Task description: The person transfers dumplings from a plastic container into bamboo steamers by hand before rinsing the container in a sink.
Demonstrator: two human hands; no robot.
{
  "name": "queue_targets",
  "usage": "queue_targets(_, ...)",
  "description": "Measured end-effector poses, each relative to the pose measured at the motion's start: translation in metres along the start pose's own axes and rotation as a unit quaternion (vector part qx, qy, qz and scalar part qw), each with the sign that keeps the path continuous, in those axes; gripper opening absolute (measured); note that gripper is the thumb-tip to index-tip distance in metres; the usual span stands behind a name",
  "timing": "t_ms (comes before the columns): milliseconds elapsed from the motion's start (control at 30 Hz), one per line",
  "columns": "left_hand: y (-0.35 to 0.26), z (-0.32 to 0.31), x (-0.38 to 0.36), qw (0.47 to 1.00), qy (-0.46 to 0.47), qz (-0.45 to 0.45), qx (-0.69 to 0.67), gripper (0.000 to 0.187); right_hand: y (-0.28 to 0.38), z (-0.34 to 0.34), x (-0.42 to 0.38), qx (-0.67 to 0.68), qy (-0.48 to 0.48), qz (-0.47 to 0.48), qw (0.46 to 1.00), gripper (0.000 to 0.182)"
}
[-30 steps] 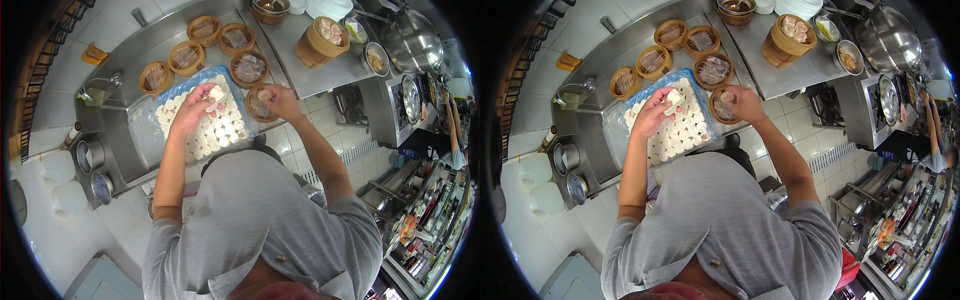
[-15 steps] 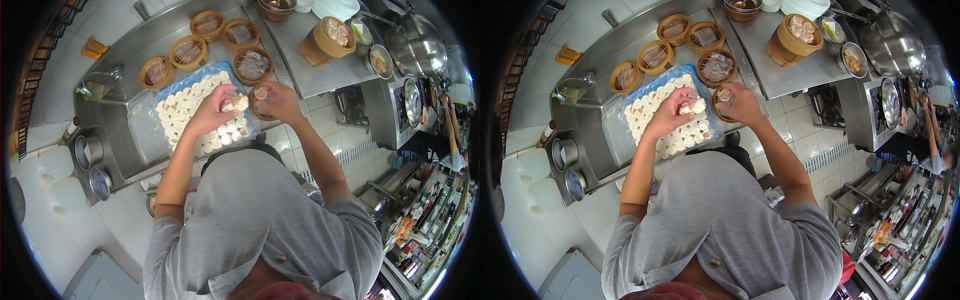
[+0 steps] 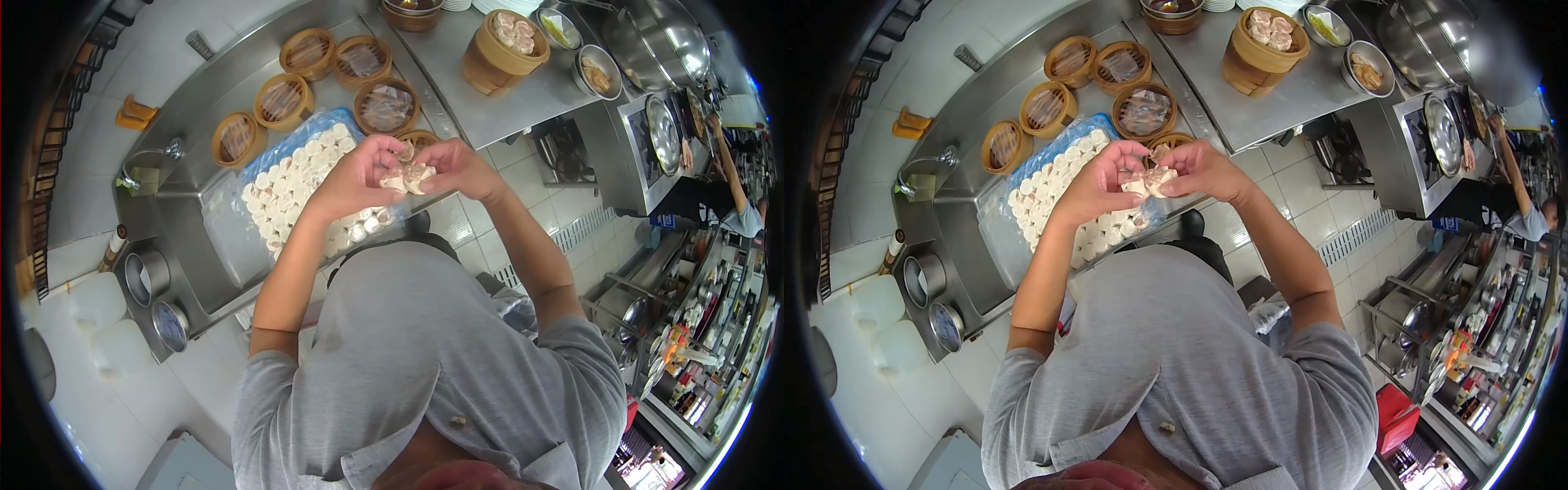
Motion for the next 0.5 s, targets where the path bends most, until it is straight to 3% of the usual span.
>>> queue_targets(100,0.008,-0.003,0.002,0.99,0.037,0.018,-0.138,0.066,-0.027,0.009,0.001,0.147,0.049,-0.061,0.986,0.035)
queue_targets(200,0.006,-0.002,-0.003,0.968,0.02,0.049,-0.244,0.062,-0.03,0.007,-0.005,0.359,0.079,-0.053,0.928,0.035)
queue_targets(233,0.005,0.0,-0.005,0.959,0.007,0.061,-0.275,0.061,-0.024,0.01,-0.006,0.317,0.006,-0.004,0.949,0.036)
queue_targets(300,0.013,0.012,-0.005,0.985,-0.058,0.021,-0.163,0.059,-0.007,0.023,-0.014,0.221,-0.138,0.092,0.961,0.037)
queue_targets(333,0.019,0.016,-0.004,0.99,-0.091,0.001,-0.106,0.058,-0.004,0.041,-0.016,0.076,-0.158,0.135,0.975,0.037)
queue_targets(500,0.039,0.008,0.017,0.964,-0.161,-0.04,0.206,0.061,-0.023,0.072,-0.014,-0.129,-0.24,0.091,0.958,0.03)
Point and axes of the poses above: each hand's wrist, its own x-axis towards the middle knuckle, its own z-axis out of the back of the hand, y = z × x, the point moved 2 cm from there along x, towards the middle knuckle, and after that the axes turned 6 degrees about -y, right-handed, at the moved point
